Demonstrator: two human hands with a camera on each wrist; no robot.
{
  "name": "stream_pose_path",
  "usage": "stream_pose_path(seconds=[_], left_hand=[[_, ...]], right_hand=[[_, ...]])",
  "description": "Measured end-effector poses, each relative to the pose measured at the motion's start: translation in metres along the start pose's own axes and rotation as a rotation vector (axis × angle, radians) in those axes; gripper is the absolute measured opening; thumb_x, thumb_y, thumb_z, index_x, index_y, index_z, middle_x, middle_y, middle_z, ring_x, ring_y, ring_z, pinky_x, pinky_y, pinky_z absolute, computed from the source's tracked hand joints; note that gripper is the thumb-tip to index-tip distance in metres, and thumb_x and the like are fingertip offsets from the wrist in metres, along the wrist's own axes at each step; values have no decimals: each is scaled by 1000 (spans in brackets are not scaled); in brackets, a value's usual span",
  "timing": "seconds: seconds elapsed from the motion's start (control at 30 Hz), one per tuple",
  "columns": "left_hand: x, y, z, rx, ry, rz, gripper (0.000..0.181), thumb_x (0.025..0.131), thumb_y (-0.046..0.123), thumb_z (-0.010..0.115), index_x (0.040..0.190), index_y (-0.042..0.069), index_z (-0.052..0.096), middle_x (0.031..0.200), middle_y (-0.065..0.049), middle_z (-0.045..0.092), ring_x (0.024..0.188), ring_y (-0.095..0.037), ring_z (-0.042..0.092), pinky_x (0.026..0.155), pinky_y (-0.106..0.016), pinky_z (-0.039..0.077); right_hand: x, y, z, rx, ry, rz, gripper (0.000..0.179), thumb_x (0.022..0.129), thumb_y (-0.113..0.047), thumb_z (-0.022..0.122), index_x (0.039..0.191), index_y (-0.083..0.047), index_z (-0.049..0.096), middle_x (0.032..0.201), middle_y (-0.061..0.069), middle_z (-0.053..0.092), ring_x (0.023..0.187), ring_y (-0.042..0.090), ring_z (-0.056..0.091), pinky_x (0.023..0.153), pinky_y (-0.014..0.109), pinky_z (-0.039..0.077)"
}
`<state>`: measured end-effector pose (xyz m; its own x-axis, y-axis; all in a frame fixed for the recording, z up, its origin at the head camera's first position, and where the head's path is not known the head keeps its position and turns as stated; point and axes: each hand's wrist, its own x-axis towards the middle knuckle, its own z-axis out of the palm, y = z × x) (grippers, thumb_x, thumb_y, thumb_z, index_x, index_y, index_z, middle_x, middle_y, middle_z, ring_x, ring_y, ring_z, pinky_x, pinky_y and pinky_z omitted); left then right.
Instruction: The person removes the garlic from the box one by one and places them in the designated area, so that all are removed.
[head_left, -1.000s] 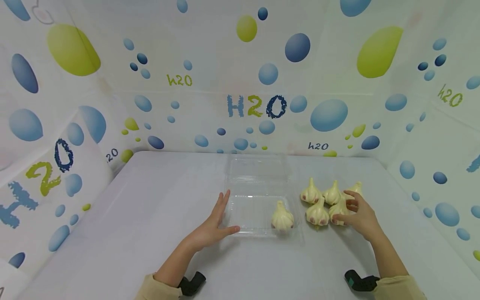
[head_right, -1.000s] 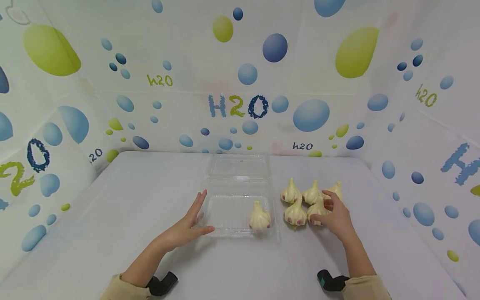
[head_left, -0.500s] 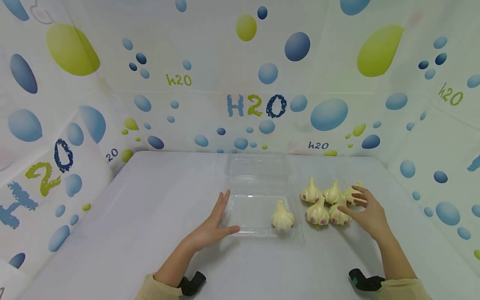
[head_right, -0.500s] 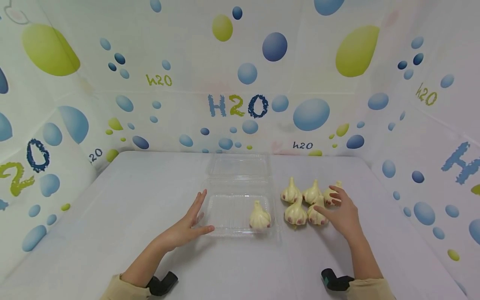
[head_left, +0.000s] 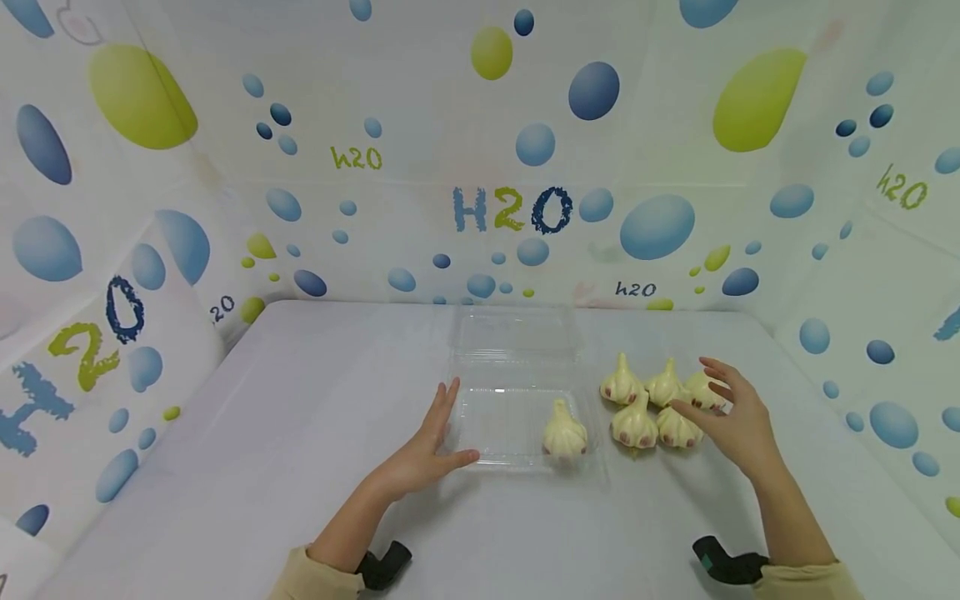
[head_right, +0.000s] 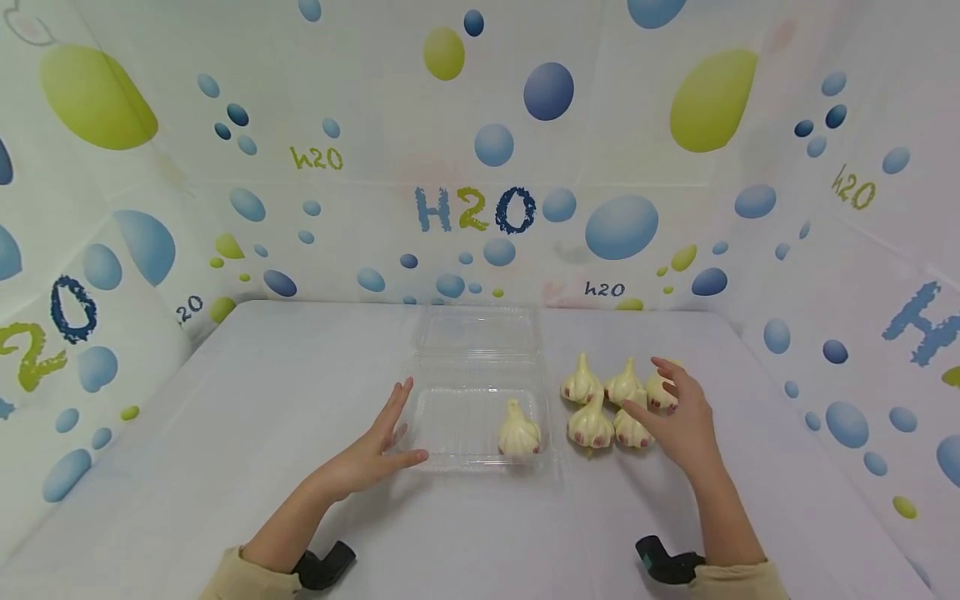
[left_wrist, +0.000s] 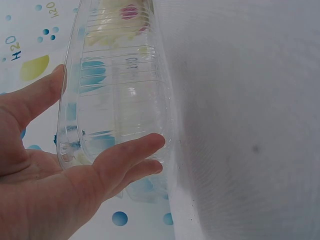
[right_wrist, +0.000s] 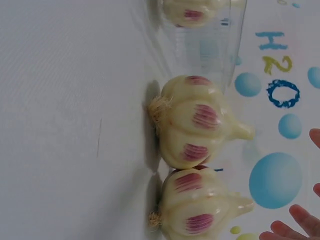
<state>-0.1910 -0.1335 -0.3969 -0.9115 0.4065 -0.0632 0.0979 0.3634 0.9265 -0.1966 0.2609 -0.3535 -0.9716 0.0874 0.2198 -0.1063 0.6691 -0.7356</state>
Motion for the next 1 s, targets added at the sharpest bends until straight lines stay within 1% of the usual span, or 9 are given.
stream_pose_path(seconds=[0.13,0.2,0.23,0.4,0.57,0.77,1.0], left_hand=[[0,0,0,-3,3,-1,94,85,21,66,147,32,-4,150,-8,-20,137,-37,0,104,-54,18],[0,0,0,-2,5,-2,94,85,21,67,147,32,-4,150,-7,-20,137,-37,0,104,-54,19],[0,0,0,-2,5,-3,94,85,21,67,147,33,-4,150,-7,-20,137,-37,0,104,-54,18],[0,0,1,-2,7,-6,95,84,21,67,147,32,-3,150,-8,-20,137,-37,0,104,-54,18],[0,0,1,7,8,-8,95,84,22,67,147,32,-3,150,-8,-20,137,-36,-2,104,-54,18],[2,0,1,13,6,-10,94,84,22,67,147,29,-3,150,-8,-20,136,-38,4,104,-55,18],[1,1,1,17,5,-17,94,85,21,67,148,28,-3,150,-8,-20,136,-38,5,104,-55,18]], right_hand=[[0,-7,3,31,-14,-16,77,79,-28,72,140,-6,31,139,19,33,122,42,36,89,51,42],[-1,-12,6,38,-19,-38,76,79,-29,72,140,-7,32,138,19,35,121,41,38,88,51,42],[-3,-18,6,58,-32,-41,77,79,-27,73,139,-4,31,138,21,34,121,44,37,88,57,39],[-6,-27,12,69,-59,-62,76,80,-28,72,140,-6,31,138,20,34,121,43,37,90,60,36],[-10,-36,18,98,-89,-75,74,80,-24,72,140,-6,32,139,20,33,123,43,35,91,58,36],[-14,-41,29,145,-113,-106,71,79,-18,73,137,-4,34,139,19,32,121,43,36,90,58,37],[-17,-46,41,197,-140,-97,70,78,-17,74,136,-5,37,138,19,33,121,41,37,92,56,38]])
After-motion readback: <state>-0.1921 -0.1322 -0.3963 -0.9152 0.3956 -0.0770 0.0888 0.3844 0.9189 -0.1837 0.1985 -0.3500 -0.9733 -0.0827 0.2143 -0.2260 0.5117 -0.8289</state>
